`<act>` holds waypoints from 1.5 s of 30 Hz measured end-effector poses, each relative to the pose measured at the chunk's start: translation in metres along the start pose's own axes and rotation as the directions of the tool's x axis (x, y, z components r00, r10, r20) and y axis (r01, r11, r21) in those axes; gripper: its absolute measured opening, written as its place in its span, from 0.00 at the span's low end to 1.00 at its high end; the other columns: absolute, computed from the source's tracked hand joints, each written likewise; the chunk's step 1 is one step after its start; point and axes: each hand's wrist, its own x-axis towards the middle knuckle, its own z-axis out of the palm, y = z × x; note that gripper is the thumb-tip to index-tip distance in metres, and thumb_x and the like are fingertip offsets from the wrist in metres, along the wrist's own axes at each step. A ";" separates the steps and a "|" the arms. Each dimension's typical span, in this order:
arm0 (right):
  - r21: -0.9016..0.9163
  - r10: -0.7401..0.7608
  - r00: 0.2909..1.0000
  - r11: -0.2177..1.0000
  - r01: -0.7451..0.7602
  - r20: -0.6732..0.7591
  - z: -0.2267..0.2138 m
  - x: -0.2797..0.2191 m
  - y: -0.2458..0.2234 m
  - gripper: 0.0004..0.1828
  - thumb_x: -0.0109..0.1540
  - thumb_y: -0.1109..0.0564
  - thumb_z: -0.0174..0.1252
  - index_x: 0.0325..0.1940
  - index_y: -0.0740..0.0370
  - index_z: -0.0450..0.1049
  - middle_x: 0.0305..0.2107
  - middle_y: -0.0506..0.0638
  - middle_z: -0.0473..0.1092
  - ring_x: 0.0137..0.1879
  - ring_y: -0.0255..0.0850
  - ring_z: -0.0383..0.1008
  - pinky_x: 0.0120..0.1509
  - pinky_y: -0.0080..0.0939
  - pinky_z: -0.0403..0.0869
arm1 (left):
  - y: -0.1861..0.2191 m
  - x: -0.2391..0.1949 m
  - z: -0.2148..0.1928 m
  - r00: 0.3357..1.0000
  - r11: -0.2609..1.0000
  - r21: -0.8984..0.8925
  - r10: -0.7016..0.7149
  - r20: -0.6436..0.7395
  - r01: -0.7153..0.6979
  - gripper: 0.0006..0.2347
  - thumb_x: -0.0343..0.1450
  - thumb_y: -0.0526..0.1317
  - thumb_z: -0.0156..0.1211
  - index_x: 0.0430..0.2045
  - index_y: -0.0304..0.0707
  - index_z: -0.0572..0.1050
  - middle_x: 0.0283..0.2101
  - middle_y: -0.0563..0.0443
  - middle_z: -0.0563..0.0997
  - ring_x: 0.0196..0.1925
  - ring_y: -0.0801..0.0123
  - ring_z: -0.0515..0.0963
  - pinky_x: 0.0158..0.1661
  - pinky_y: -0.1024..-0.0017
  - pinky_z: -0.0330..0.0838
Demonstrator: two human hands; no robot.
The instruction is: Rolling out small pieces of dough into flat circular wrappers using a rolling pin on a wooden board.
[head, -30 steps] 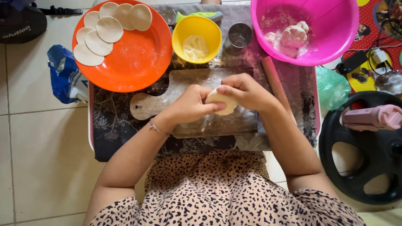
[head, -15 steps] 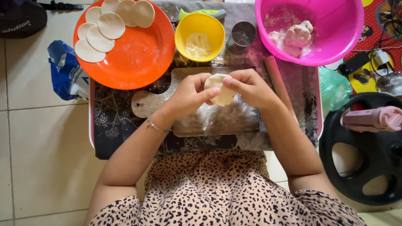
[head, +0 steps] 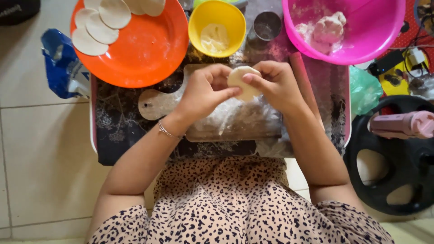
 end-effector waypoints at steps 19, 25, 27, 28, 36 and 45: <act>0.062 0.080 0.993 0.994 -0.085 0.081 -0.009 0.001 0.001 0.09 0.61 0.68 0.67 0.45 0.72 0.79 0.29 0.49 0.75 0.28 0.26 0.67 0.30 0.21 0.64 | 0.002 0.000 -0.002 0.993 0.991 0.084 0.108 -0.045 -0.104 0.12 0.64 0.27 0.69 0.39 0.30 0.78 0.35 0.49 0.85 0.34 0.76 0.84 0.37 0.85 0.79; 0.183 0.082 0.986 0.977 -0.108 0.148 -0.009 0.005 0.004 0.13 0.63 0.66 0.65 0.51 0.73 0.76 0.38 0.54 0.77 0.38 0.32 0.76 0.43 0.24 0.76 | 0.001 0.002 -0.006 0.992 0.991 -0.076 0.102 -0.080 -0.109 0.08 0.69 0.35 0.66 0.34 0.27 0.79 0.29 0.47 0.84 0.29 0.76 0.83 0.34 0.84 0.81; 0.171 -0.011 0.974 0.985 -0.028 0.227 -0.013 0.007 0.011 0.22 0.65 0.60 0.62 0.59 0.76 0.70 0.36 0.54 0.75 0.29 0.29 0.69 0.29 0.21 0.66 | 0.000 0.003 -0.012 0.986 0.985 -0.049 0.163 -0.039 -0.165 0.05 0.69 0.30 0.65 0.34 0.26 0.78 0.30 0.44 0.83 0.28 0.73 0.84 0.33 0.83 0.83; 0.172 -0.019 0.973 0.985 -0.021 0.229 -0.015 -0.002 -0.006 0.22 0.65 0.60 0.62 0.59 0.76 0.70 0.36 0.54 0.75 0.29 0.29 0.69 0.29 0.21 0.66 | 0.008 -0.006 -0.014 0.985 0.984 -0.043 0.168 -0.042 -0.170 0.05 0.69 0.30 0.65 0.34 0.26 0.78 0.30 0.44 0.83 0.28 0.73 0.84 0.33 0.83 0.83; -0.845 -0.107 0.964 0.511 -0.156 -0.243 -0.061 -0.091 -0.039 0.21 0.63 0.56 0.71 0.54 0.74 0.79 0.43 0.64 0.75 0.43 0.54 0.74 0.47 0.50 0.72 | 0.013 -0.054 -0.029 0.976 0.972 0.146 -0.160 -0.150 0.182 0.09 0.67 0.29 0.62 0.39 0.25 0.79 0.33 0.43 0.84 0.29 0.70 0.85 0.30 0.81 0.84; -0.833 -0.028 0.913 0.421 -0.358 -0.407 -0.072 -0.131 0.027 0.18 0.62 0.55 0.68 0.48 0.72 0.79 0.37 0.63 0.72 0.41 0.57 0.71 0.47 0.52 0.71 | 0.019 -0.064 -0.012 0.937 0.881 0.466 0.092 -0.336 0.080 0.08 0.65 0.33 0.65 0.35 0.31 0.78 0.25 0.52 0.82 0.25 0.75 0.80 0.28 0.79 0.75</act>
